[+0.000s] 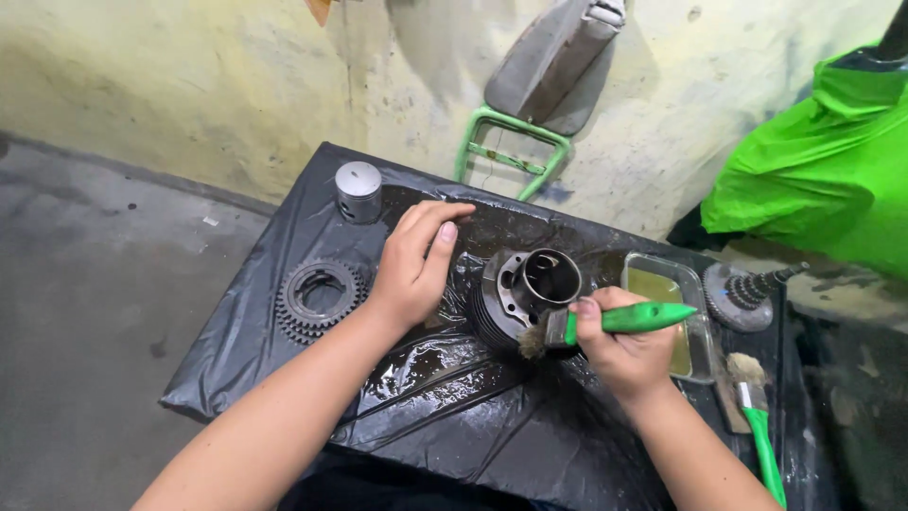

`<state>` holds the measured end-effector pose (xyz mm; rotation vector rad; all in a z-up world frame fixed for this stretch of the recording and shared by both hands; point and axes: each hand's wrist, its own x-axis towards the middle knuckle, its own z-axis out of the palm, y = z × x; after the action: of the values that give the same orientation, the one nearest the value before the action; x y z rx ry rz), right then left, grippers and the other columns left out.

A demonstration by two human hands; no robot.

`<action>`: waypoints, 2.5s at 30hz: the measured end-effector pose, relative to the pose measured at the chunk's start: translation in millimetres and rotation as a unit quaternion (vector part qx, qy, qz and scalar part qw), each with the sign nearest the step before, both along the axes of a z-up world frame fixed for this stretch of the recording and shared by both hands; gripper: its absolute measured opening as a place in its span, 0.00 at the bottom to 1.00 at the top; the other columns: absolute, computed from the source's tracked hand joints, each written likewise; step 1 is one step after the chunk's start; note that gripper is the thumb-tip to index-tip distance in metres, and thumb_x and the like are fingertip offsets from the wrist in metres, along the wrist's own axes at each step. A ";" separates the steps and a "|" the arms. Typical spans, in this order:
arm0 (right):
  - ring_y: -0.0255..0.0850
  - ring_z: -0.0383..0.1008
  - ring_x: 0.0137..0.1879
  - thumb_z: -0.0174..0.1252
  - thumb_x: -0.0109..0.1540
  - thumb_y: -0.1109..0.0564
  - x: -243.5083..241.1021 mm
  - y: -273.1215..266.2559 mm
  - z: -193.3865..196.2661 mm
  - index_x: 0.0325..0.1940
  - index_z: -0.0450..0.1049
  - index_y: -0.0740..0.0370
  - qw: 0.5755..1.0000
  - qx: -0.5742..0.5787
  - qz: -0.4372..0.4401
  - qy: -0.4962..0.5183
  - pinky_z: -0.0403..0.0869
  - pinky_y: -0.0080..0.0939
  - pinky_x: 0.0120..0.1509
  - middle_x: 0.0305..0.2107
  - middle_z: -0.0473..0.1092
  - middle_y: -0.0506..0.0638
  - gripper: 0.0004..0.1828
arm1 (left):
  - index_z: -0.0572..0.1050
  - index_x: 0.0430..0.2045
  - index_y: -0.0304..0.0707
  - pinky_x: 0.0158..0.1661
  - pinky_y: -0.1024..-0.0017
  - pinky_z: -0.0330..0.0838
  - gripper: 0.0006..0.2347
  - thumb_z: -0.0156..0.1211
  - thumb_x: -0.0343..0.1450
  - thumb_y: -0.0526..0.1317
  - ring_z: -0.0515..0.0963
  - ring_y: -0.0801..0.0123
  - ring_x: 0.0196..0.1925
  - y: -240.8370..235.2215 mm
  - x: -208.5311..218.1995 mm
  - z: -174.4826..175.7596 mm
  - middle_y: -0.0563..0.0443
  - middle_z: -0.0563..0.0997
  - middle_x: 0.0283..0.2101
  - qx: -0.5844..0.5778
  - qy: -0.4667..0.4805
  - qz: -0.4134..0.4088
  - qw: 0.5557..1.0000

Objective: Cleaning a motorcycle cylinder block using a brush and a metal scraper

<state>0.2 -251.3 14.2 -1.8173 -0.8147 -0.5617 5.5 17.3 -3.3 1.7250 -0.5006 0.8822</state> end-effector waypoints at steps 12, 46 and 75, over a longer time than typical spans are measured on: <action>0.60 0.74 0.27 0.61 0.65 0.54 41.8 89.1 58.9 0.26 0.67 0.60 0.972 -0.226 0.018 -0.067 0.70 0.51 0.32 0.15 0.68 0.59 0.16 | 0.71 0.55 0.31 0.59 0.55 0.69 0.17 0.34 0.81 0.41 0.73 0.52 0.54 7.2 -0.7 3.2 0.39 0.69 0.53 -0.101 -0.028 0.049 0.993; 0.39 0.62 0.13 0.59 0.65 0.59 -6.7 42.6 35.4 0.20 0.71 0.57 0.995 -0.094 -0.034 -0.017 0.61 0.37 0.21 0.08 0.62 0.48 0.17 | 0.72 0.55 0.35 0.46 0.55 0.77 0.15 0.49 0.79 0.45 0.81 0.47 0.47 -5.9 8.3 -20.3 0.37 0.70 0.58 -0.080 0.076 0.005 0.994; 0.35 0.66 0.29 0.52 0.74 0.50 72.2 -56.3 -11.6 0.28 0.75 0.62 0.985 -0.086 -0.105 0.104 0.64 0.37 0.38 0.23 0.71 0.48 0.22 | 0.77 0.44 0.36 0.56 0.61 0.72 0.15 0.52 0.75 0.49 0.79 0.59 0.52 -13.4 -9.5 -0.5 0.46 0.79 0.46 0.093 0.125 -0.117 0.981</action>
<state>72.4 -307.6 2.6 -2.0969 -0.5479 -0.4349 -4.1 3.8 -3.8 1.8693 -0.6152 0.4542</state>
